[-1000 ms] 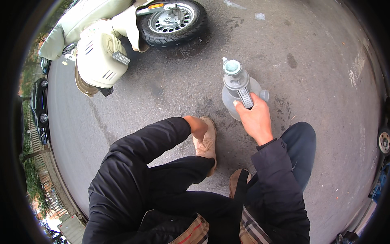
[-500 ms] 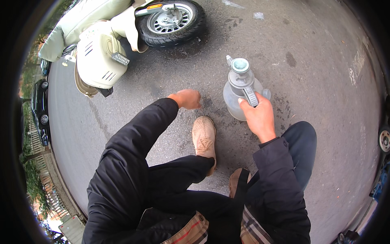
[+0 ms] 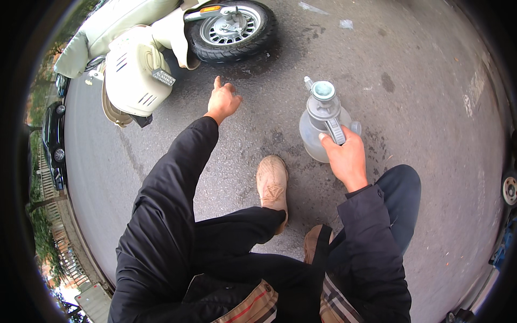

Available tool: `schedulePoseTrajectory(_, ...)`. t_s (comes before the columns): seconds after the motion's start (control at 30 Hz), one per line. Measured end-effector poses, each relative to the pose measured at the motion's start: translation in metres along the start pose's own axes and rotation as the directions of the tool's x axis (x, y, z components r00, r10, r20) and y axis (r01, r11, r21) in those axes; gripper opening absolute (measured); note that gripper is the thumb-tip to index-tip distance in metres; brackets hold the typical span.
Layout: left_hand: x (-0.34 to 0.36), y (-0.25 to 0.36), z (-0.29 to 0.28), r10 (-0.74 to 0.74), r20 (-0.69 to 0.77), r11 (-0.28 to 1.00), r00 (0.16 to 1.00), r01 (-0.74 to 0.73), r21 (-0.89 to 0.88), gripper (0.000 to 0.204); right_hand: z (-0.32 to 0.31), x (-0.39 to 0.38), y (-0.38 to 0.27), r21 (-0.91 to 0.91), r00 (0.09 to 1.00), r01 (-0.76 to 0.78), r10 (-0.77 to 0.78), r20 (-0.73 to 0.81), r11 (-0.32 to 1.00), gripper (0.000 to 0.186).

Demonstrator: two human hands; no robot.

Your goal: The person uses pliers to remove a small metal clip from a scooter tire, then sprays liquid from a pressure sprayer onto the tire to locate a leak. The person points at the tire while spraying and observes the area for bubbles.

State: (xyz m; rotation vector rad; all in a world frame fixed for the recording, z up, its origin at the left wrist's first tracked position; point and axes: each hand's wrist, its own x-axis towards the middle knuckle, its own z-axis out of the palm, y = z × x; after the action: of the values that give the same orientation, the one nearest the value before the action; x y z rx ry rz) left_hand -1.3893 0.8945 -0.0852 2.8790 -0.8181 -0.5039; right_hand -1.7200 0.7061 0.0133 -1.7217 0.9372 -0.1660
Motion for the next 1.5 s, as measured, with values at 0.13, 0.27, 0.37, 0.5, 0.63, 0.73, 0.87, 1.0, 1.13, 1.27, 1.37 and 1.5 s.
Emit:
schedulePoseTrajectory(0.13, 0.009, -0.007, -0.009, -0.038, -0.081, 0.998, 0.996, 0.033, -0.054, 0.048, 0.0, 0.0, -0.001, -0.008, 1.0, -0.012, 0.012, 0.009, 1.0, 0.03)
schedulePoseTrajectory(0.27, 0.013, -0.012, -0.012, -0.035, -0.151, 0.992, 0.988, 0.016, -0.127, 0.049, 0.0, -0.001, -0.003, -0.019, 1.0, -0.003, 0.004, 0.019, 1.0, 0.03)
schedulePoseTrajectory(0.37, 0.015, -0.015, -0.013, -0.026, -0.179, 0.986, 0.984, -0.004, -0.165, 0.049, 0.001, -0.002, -0.004, 0.017, 1.0, -0.015, 0.015, 0.016, 1.0, 0.03)
schedulePoseTrajectory(0.5, 0.022, -0.015, -0.014, -0.007, -0.191, 0.991, 0.982, -0.018, -0.129, 0.046, 0.002, -0.001, -0.002, 0.029, 0.999, -0.03, 0.029, 0.024, 0.999, 0.03)
schedulePoseTrajectory(0.63, 0.023, -0.013, -0.017, -0.013, -0.226, 0.982, 0.974, -0.029, -0.185, 0.046, 0.003, -0.001, 0.0, 0.023, 1.0, -0.017, 0.016, 0.024, 1.0, 0.03)
schedulePoseTrajectory(0.73, 0.022, -0.008, -0.021, -0.041, -0.224, 0.976, 0.974, -0.009, -0.216, 0.046, 0.002, 0.0, 0.0, 0.026, 0.999, -0.023, 0.022, 0.027, 0.999, 0.029)
schedulePoseTrajectory(0.87, 0.022, -0.003, -0.025, -0.074, -0.208, 0.976, 0.975, 0.027, -0.218, 0.046, 0.002, 0.0, 0.0, 0.026, 1.0, -0.022, 0.021, 0.022, 0.999, 0.028)
schedulePoseTrajectory(1.0, 0.023, -0.002, -0.025, -0.077, -0.216, 0.977, 0.973, 0.031, -0.209, 0.046, 0.004, 0.001, -0.001, 0.035, 1.0, -0.003, 0.003, 0.001, 0.999, 0.024)
schedulePoseTrajectory(1.13, 0.025, -0.002, -0.025, -0.048, -0.219, 0.967, 0.974, -0.01, -0.255, 0.046, 0.002, 0.0, -0.001, 0.019, 1.0, -0.011, 0.011, 0.004, 1.0, 0.024)
schedulePoseTrajectory(1.27, 0.024, 0.001, -0.026, -0.046, -0.196, 0.954, 0.979, -0.015, -0.301, 0.047, 0.001, 0.001, -0.001, 0.021, 0.999, -0.043, 0.043, 0.019, 0.999, 0.029)
schedulePoseTrajectory(1.37, 0.022, 0.006, -0.026, -0.025, -0.17, 0.954, 0.985, -0.027, -0.297, 0.047, 0.001, 0.001, -0.001, 0.024, 0.999, -0.034, 0.033, 0.022, 0.999, 0.029)
schedulePoseTrajectory(1.5, 0.018, 0.014, -0.021, 0.006, -0.171, 0.954, 0.985, -0.057, -0.295, 0.046, 0.002, 0.002, -0.001, 0.001, 1.0, -0.008, 0.008, 0.01, 1.0, 0.025)
